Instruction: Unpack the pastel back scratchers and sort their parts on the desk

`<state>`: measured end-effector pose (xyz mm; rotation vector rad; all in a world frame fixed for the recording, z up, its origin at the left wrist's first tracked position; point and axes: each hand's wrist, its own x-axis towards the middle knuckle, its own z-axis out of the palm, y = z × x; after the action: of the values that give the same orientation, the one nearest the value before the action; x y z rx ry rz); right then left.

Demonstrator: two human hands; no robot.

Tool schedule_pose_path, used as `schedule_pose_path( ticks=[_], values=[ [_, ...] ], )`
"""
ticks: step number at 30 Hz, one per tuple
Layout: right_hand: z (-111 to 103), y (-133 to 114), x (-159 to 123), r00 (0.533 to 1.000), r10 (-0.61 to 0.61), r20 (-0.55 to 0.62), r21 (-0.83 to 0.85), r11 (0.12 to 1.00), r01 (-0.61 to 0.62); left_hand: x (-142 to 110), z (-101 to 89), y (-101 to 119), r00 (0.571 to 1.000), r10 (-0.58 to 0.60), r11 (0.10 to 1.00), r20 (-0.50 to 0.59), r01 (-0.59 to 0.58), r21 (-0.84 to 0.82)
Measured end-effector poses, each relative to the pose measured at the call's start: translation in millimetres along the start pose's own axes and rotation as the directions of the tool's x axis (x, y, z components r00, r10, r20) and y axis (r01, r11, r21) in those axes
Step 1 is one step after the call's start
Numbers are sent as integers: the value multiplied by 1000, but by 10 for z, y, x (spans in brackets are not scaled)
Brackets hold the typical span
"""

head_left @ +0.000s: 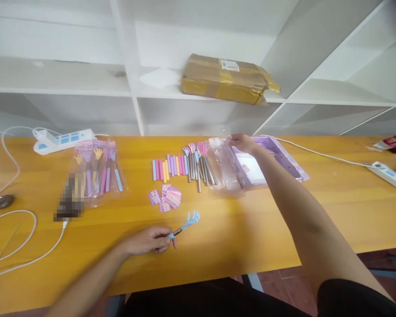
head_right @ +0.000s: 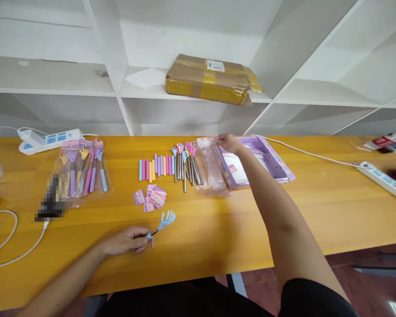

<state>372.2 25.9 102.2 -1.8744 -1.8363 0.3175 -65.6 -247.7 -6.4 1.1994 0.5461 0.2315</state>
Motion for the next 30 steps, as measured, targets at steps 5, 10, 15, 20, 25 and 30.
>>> schedule_pose_path(
  ticks=[5, 10, 15, 20, 25, 30],
  values=[
    [-44, -31, -219, 983, 34, -179, 49, 998, -25, -50, -3, 38, 995, -97, 995, 1, 97, -16],
    [-77, -324, -1369, 937, -290, 196, 383, 902, 199, -109, 165, 397, 986, -69, 959, -154, 108, 263],
    [232, -771, -2776, 610, -556, 565, 710, 704, -17, 81, 553, 608, 963, 119, 435, -240, 167, 885],
    [525, -1012, -3312, 759, -390, 522, 808, 510, -295, 366, 822, 539, 865, 499, -169, 56, 33, 985],
    [623, -1035, -3345, 735, -270, 622, 772, 367, -519, 442, 797, 573, 814, 578, -252, 57, 111, 961],
    [710, -1070, -3434, 721, -217, 658, 753, 167, -636, 360, 732, 547, 855, 518, -226, 8, 128, 966]
  ],
)
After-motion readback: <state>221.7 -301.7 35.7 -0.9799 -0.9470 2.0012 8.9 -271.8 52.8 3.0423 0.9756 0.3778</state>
